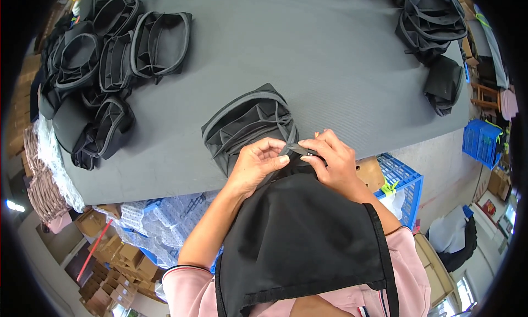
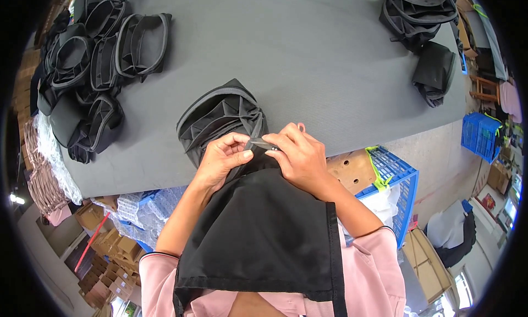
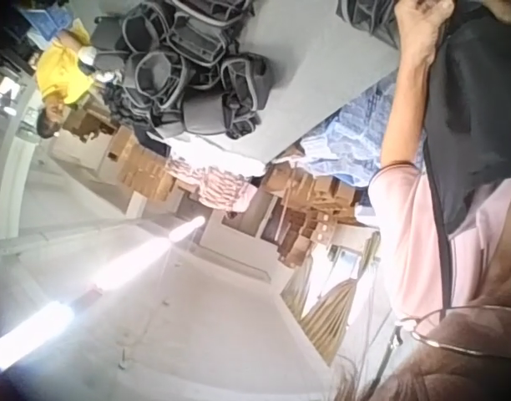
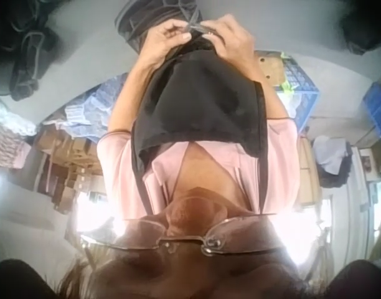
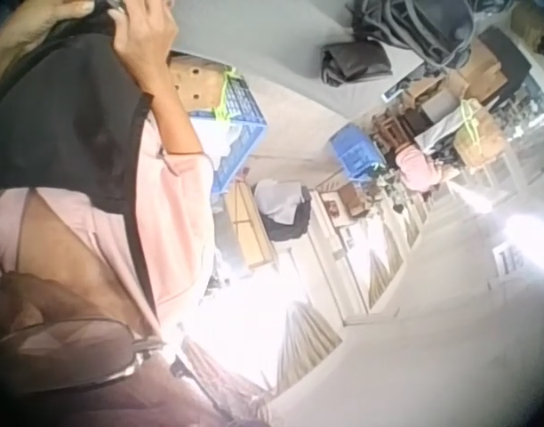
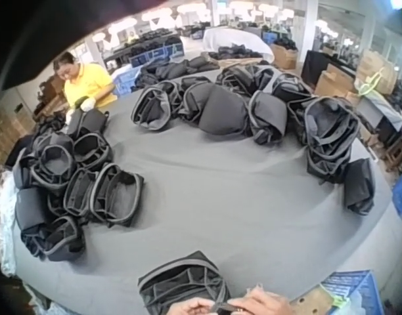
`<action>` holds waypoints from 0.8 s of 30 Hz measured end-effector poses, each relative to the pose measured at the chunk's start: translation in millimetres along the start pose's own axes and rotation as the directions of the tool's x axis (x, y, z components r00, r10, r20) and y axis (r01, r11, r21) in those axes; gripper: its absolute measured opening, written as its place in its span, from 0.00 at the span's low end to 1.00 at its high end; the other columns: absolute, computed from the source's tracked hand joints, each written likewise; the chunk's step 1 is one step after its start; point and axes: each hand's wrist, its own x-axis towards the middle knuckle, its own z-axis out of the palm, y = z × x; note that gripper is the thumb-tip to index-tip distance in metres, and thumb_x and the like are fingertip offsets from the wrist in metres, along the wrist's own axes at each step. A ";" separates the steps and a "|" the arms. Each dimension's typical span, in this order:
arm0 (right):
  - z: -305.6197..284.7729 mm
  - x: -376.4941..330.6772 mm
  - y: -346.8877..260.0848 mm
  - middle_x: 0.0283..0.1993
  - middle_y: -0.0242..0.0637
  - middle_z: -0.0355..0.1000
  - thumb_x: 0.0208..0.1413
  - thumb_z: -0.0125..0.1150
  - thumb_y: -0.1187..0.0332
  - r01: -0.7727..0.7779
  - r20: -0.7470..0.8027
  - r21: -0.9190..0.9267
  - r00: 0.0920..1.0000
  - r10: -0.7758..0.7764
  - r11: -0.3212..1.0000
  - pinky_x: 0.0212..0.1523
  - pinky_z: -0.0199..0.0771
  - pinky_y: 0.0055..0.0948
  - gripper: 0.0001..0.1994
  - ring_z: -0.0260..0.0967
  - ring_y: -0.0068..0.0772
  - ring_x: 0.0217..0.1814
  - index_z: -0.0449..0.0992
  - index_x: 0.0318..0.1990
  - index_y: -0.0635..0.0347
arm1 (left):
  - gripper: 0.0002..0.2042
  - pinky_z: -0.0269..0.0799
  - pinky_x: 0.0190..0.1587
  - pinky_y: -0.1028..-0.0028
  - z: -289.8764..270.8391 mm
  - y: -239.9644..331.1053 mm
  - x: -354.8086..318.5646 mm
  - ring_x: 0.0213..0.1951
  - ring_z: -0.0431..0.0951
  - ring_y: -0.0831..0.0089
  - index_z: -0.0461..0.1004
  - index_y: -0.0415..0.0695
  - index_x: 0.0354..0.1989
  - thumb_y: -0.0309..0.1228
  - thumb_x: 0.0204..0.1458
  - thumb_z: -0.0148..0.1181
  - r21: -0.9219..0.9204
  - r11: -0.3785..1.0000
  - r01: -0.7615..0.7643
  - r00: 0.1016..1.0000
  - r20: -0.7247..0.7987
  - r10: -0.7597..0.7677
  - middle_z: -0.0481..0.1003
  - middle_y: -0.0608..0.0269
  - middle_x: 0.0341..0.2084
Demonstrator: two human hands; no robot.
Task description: The person is inspecting and trimming small gray fabric pouches using a nipping tool on a workbench.
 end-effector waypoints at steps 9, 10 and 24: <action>-2.0 0.3 -4.9 0.28 0.34 0.66 0.37 0.64 0.75 0.107 -0.067 -0.041 0.992 -0.109 0.993 0.24 0.65 0.29 0.11 0.66 0.35 0.25 0.76 0.33 0.57 | 0.11 0.69 0.42 0.80 -0.8 0.8 -3.8 0.35 0.72 0.81 0.71 0.38 0.39 0.20 0.46 0.62 0.009 0.998 -0.059 0.998 0.011 0.059 0.73 0.66 0.31; -2.1 1.4 -5.6 0.28 0.34 0.66 0.37 0.64 0.75 0.069 -0.071 0.012 0.995 -0.068 0.998 0.24 0.64 0.27 0.11 0.66 0.33 0.25 0.76 0.33 0.58 | 0.12 0.69 0.42 0.80 1.6 3.6 -7.2 0.35 0.72 0.81 0.71 0.38 0.39 0.20 0.46 0.62 0.007 0.997 -0.071 0.997 0.003 0.071 0.73 0.66 0.31; -6.6 -3.5 -8.5 0.38 0.30 0.60 0.50 0.55 0.79 -0.458 0.288 0.719 0.881 0.375 0.524 0.30 0.65 0.16 0.09 0.66 0.17 0.36 0.70 0.41 0.68 | 0.03 0.57 0.28 0.85 23.1 19.0 -18.2 0.25 0.60 0.89 0.67 0.41 0.28 0.26 0.52 0.53 -0.027 0.994 -0.103 0.966 -0.240 0.094 0.64 0.76 0.21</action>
